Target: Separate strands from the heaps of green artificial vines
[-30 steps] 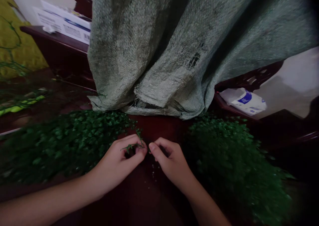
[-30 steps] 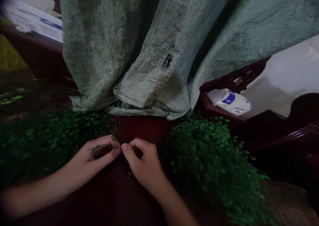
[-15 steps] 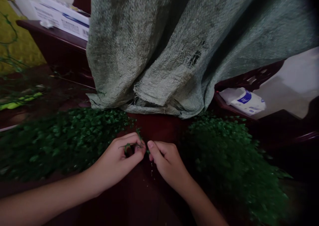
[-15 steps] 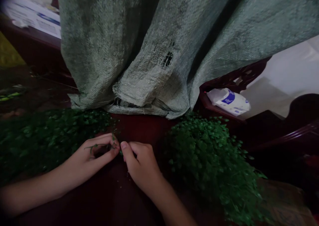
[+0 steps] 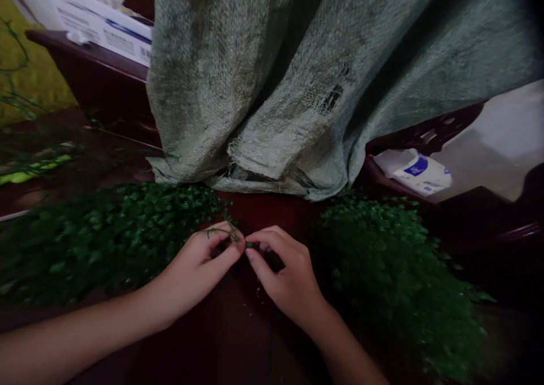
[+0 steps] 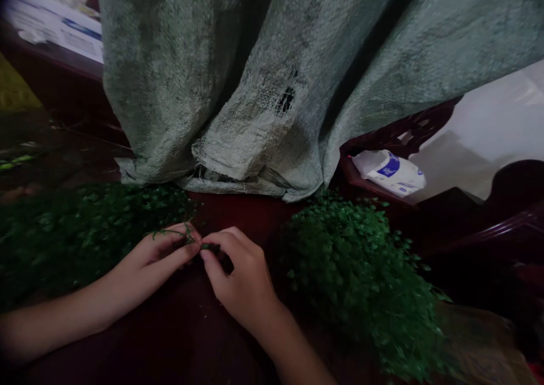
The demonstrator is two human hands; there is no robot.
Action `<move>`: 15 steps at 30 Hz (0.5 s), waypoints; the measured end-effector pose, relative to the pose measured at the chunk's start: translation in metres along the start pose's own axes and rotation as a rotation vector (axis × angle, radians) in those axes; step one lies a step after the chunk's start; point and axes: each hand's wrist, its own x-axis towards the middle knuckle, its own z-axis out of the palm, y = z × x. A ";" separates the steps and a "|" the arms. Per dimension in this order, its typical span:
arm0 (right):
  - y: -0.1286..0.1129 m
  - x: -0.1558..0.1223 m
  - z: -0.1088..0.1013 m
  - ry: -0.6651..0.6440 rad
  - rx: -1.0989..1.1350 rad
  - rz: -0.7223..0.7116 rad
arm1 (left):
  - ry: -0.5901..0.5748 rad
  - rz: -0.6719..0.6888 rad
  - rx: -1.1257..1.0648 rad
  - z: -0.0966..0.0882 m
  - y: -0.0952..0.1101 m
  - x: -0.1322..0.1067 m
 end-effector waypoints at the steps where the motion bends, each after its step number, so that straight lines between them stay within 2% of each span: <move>1: 0.000 0.001 0.000 0.000 -0.003 0.016 | 0.001 -0.005 0.005 0.000 0.001 0.000; 8: -0.002 0.001 -0.002 -0.021 -0.044 0.096 | -0.049 0.026 0.108 -0.001 0.000 -0.001; 15: -0.003 0.003 0.000 -0.079 -0.013 0.162 | -0.058 0.059 0.108 -0.001 0.000 -0.002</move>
